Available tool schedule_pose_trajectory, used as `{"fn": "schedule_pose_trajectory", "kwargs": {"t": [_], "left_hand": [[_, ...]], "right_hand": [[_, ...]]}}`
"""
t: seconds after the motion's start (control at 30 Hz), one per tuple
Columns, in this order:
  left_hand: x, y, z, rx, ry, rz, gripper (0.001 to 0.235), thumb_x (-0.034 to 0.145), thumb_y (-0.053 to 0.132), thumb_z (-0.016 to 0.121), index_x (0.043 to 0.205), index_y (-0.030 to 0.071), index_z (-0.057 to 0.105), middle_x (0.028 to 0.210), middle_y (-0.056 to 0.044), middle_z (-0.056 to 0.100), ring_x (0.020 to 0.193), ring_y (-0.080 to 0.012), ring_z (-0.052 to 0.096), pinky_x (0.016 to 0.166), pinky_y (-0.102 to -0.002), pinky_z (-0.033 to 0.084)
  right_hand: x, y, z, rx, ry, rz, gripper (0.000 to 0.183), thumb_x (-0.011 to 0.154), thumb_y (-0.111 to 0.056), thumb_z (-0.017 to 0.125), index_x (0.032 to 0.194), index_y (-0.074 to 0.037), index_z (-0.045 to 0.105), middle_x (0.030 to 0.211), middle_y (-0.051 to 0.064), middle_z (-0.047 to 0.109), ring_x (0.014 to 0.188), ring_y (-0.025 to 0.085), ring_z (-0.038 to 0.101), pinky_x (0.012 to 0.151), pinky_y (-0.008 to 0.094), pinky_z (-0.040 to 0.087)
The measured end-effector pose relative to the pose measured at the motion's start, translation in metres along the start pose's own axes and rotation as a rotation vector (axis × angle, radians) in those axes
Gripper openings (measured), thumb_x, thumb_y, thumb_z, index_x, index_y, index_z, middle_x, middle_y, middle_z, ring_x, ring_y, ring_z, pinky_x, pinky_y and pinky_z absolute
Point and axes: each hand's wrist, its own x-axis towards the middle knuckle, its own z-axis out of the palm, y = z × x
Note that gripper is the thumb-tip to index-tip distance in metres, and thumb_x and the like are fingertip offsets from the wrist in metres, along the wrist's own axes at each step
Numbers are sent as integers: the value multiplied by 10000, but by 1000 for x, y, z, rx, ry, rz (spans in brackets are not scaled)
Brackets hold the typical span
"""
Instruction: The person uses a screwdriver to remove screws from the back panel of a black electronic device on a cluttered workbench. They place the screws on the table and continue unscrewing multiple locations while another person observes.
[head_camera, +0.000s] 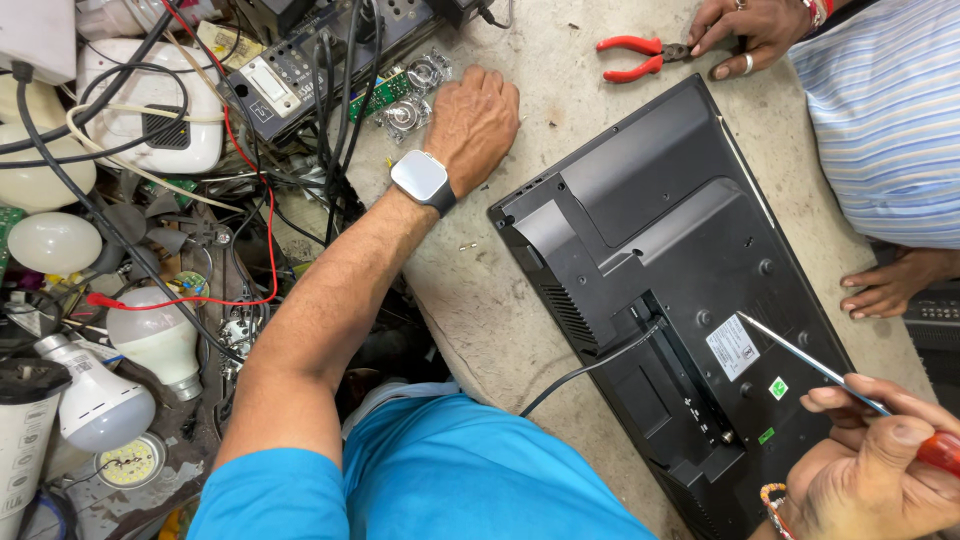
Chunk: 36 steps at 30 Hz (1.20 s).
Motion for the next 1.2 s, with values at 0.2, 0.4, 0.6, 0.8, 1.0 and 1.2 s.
{"fn": "schedule_pose_trajectory", "kwargs": {"t": [0.2, 0.4, 0.6, 0.8, 1.0, 1.2], "left_hand": [[3, -12, -6, -1154, -147, -671, 290, 1080, 306, 585, 933, 60, 631, 783, 10, 552, 668, -104, 446, 570, -273, 424], [-21, -26, -37, -2115, -106, -826, 150, 1013, 191, 681, 919, 85, 632, 889, -28, 675, 689, -54, 493, 555, -230, 439], [-20, -16, -36, -1855, -160, -956, 161, 939, 238, 636, 927, 82, 677, 794, -33, 649, 615, -91, 514, 501, -254, 461], [-28, 14, -14, -560, -219, -339, 142, 873, 261, 782, 927, 130, 769, 834, -54, 669, 760, -193, 600, 658, -385, 519], [-27, 13, -13, -568, -47, -385, 130, 933, 206, 774, 869, 94, 757, 870, -76, 672, 771, -243, 639, 677, -418, 516], [-9, -9, -15, -390, -27, -379, 185, 922, 237, 781, 840, 76, 742, 804, -102, 656, 718, -257, 636, 616, -433, 508]], "right_hand": [[-4, -2, 0, 31, -13, 18, 387, 1235, -224, 574, 1190, 147, 473, 1061, 303, 610, 818, 326, 696, 780, 351, 646], [0, -4, 10, 82, -2, 25, 376, 1239, -210, 601, 1175, 144, 489, 1046, 304, 616, 789, 323, 692, 735, 334, 630], [5, -9, 14, 79, -48, 1, 366, 1199, -207, 607, 1176, 141, 497, 1053, 303, 624, 817, 326, 714, 753, 341, 651], [5, -17, 19, 84, -46, 15, 382, 1226, -205, 623, 1175, 153, 501, 1038, 302, 620, 797, 328, 708, 749, 349, 644], [3, -19, 17, 54, -27, 7, 380, 1234, -201, 615, 1165, 155, 498, 1035, 303, 617, 804, 337, 708, 752, 353, 643], [2, -17, 16, 85, -4, 9, 372, 1206, -213, 634, 1162, 133, 504, 1032, 288, 621, 812, 331, 709, 759, 368, 647]]}}
